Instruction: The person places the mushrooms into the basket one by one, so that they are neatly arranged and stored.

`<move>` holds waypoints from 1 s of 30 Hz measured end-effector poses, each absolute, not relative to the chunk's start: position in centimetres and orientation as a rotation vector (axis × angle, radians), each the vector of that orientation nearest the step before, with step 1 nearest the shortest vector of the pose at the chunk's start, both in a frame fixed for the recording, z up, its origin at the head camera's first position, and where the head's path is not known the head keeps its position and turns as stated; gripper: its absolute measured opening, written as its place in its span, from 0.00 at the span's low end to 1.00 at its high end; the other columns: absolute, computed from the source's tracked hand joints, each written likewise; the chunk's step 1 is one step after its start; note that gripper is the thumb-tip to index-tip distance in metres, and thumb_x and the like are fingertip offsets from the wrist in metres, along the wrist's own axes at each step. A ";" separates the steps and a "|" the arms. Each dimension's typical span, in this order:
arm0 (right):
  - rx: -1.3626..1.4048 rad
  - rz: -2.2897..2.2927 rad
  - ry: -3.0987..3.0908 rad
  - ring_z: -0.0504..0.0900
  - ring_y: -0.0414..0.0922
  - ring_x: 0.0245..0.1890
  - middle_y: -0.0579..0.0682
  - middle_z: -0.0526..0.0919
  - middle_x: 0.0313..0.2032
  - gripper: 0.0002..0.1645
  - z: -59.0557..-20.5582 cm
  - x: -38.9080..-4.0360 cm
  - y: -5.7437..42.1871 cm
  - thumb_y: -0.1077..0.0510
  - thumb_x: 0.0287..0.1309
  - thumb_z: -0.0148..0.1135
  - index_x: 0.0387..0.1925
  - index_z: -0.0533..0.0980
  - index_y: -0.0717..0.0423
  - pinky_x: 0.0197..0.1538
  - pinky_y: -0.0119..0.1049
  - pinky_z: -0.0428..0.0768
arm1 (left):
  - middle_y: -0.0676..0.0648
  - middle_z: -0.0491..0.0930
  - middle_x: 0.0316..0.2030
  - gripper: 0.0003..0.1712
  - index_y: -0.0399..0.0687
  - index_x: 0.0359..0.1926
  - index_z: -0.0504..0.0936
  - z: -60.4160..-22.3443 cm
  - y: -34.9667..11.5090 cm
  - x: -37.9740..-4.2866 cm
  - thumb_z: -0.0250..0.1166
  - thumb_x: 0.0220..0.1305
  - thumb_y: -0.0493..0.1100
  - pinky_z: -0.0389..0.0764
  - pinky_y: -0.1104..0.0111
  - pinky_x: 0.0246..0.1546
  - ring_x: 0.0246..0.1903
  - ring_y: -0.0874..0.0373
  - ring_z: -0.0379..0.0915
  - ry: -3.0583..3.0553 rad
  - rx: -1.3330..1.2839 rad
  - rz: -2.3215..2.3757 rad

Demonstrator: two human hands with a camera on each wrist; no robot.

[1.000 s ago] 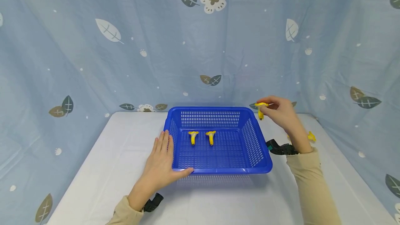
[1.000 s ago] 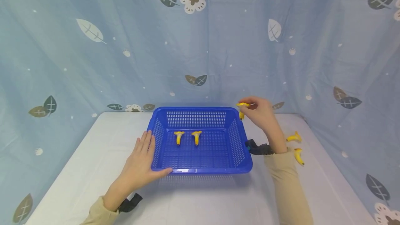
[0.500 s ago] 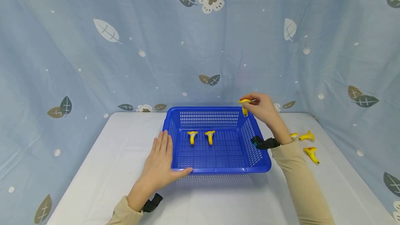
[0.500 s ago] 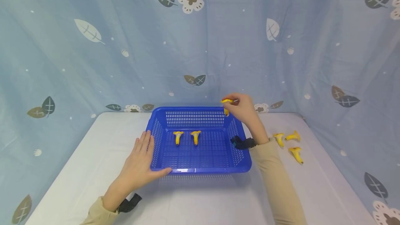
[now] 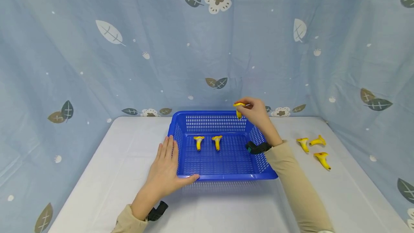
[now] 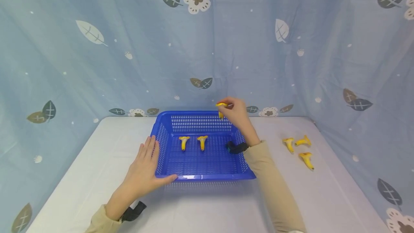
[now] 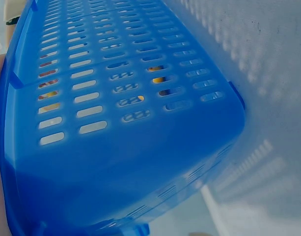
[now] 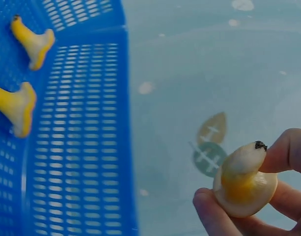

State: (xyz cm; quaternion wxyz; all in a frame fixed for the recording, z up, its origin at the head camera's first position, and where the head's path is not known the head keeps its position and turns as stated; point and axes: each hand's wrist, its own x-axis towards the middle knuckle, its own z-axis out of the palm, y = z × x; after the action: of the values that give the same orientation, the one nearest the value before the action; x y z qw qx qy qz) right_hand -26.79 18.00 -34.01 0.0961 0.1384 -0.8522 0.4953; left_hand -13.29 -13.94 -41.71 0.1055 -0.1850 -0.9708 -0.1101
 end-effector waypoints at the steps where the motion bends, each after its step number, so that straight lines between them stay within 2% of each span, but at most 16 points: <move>1: 0.412 1.471 -2.519 0.85 0.55 0.42 0.60 0.83 0.47 0.14 -34.4 -27.0 17.8 0.61 0.64 0.61 0.48 0.83 0.62 0.41 0.41 0.81 | 0.26 0.42 0.74 0.75 0.22 0.72 0.51 -41.7 -13.9 -13.3 0.56 0.48 0.84 0.43 0.47 0.74 0.75 0.36 0.34 -2.862 -0.545 -0.324; 8: 0.377 1.521 -2.533 0.85 0.53 0.40 0.59 0.84 0.45 0.13 -36.9 -27.8 17.0 0.59 0.65 0.62 0.48 0.83 0.61 0.38 0.38 0.80 | 0.27 0.42 0.74 0.75 0.23 0.72 0.52 -41.7 -13.9 -13.3 0.56 0.49 0.84 0.43 0.47 0.74 0.75 0.37 0.35 -2.861 -0.548 -0.318; 14: 0.413 1.490 -2.566 0.85 0.54 0.42 0.59 0.85 0.47 0.13 -38.3 -28.3 16.9 0.62 0.63 0.61 0.47 0.84 0.61 0.39 0.42 0.80 | 0.27 0.42 0.75 0.75 0.23 0.73 0.52 -41.7 -13.9 -13.3 0.56 0.48 0.84 0.42 0.47 0.74 0.75 0.37 0.34 -2.866 -0.541 -0.326; 21: 0.323 1.445 -2.733 0.83 0.54 0.45 0.59 0.84 0.51 0.14 -39.4 -28.6 17.1 0.59 0.65 0.62 0.49 0.84 0.60 0.44 0.45 0.82 | 0.27 0.43 0.74 0.75 0.23 0.72 0.52 -41.8 -13.9 -13.4 0.57 0.48 0.84 0.44 0.46 0.74 0.75 0.36 0.34 -2.842 -0.535 -0.354; 30: 0.313 1.280 -2.896 0.83 0.51 0.41 0.57 0.85 0.45 0.14 -40.2 -28.9 17.2 0.61 0.56 0.68 0.45 0.86 0.59 0.39 0.43 0.81 | 0.28 0.41 0.75 0.75 0.24 0.73 0.51 -41.8 -13.8 -13.5 0.56 0.48 0.85 0.42 0.47 0.74 0.76 0.38 0.31 -2.879 -0.528 -0.351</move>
State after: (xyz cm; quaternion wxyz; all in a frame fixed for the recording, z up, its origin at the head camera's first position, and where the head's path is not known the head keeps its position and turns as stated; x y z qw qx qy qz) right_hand -28.85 17.21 -40.18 -0.0201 0.0982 -0.9100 0.4023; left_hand -13.47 -13.81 -41.76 0.0965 -0.1781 -0.9721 -0.1185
